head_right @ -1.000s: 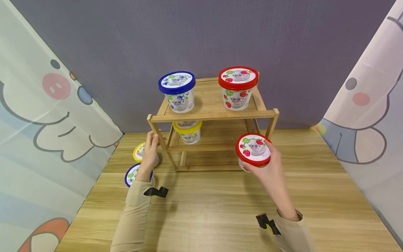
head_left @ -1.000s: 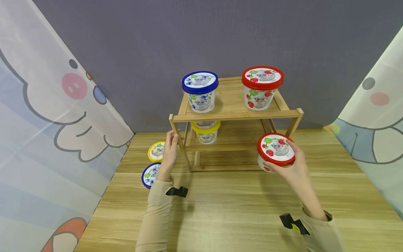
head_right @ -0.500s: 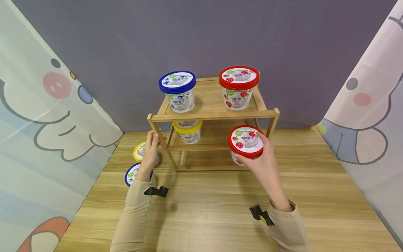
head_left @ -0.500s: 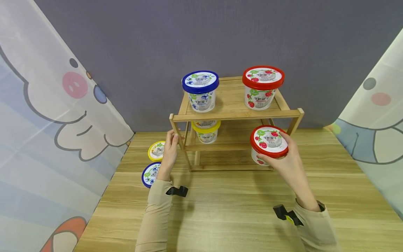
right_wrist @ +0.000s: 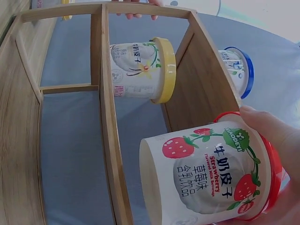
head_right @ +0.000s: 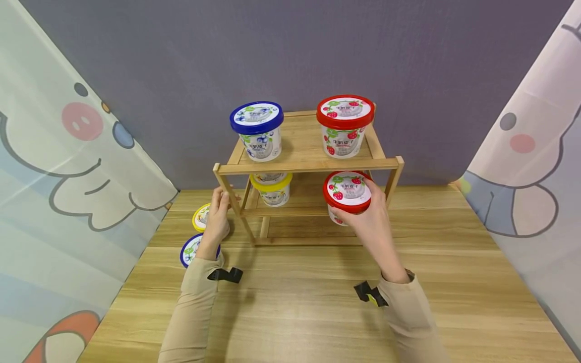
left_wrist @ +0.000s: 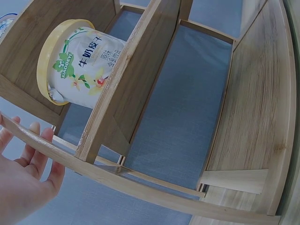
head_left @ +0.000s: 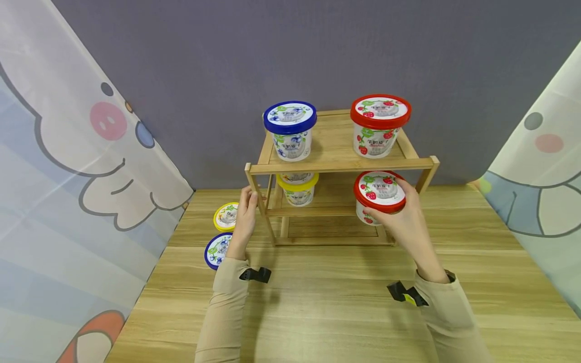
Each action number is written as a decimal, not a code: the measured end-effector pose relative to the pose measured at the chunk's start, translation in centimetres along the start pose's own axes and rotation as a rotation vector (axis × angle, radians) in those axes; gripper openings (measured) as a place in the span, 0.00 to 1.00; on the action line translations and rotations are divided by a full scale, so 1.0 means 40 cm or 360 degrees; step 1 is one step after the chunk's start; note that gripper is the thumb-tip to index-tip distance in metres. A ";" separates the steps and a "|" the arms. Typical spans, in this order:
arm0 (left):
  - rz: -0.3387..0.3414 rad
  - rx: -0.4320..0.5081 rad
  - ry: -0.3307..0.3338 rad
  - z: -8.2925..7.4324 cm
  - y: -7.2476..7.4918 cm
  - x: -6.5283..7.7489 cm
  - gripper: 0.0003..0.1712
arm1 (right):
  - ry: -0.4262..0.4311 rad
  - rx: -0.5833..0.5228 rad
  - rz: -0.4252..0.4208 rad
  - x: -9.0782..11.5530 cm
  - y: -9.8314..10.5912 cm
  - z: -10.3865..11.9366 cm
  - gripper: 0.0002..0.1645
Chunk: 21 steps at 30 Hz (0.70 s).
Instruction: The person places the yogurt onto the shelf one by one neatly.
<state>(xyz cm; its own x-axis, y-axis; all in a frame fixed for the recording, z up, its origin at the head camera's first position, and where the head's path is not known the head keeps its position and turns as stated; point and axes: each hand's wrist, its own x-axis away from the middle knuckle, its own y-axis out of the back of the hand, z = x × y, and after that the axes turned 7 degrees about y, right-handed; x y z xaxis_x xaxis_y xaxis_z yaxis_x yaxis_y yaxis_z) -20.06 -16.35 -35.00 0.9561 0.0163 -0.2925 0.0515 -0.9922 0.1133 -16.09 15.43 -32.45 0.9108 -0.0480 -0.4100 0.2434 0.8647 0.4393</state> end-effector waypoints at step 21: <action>-0.0008 0.0012 0.0009 -0.002 -0.002 0.001 0.15 | 0.0018 -0.0024 -0.0044 -0.075 -0.039 -0.007 0.51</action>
<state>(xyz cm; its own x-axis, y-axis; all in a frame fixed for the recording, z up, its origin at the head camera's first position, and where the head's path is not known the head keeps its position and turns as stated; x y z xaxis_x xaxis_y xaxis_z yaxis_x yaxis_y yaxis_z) -20.02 -16.26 -34.95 0.9574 0.0219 -0.2879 0.0541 -0.9930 0.1046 -19.28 14.35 -32.13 0.8999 -0.0661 -0.4310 0.2631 0.8705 0.4160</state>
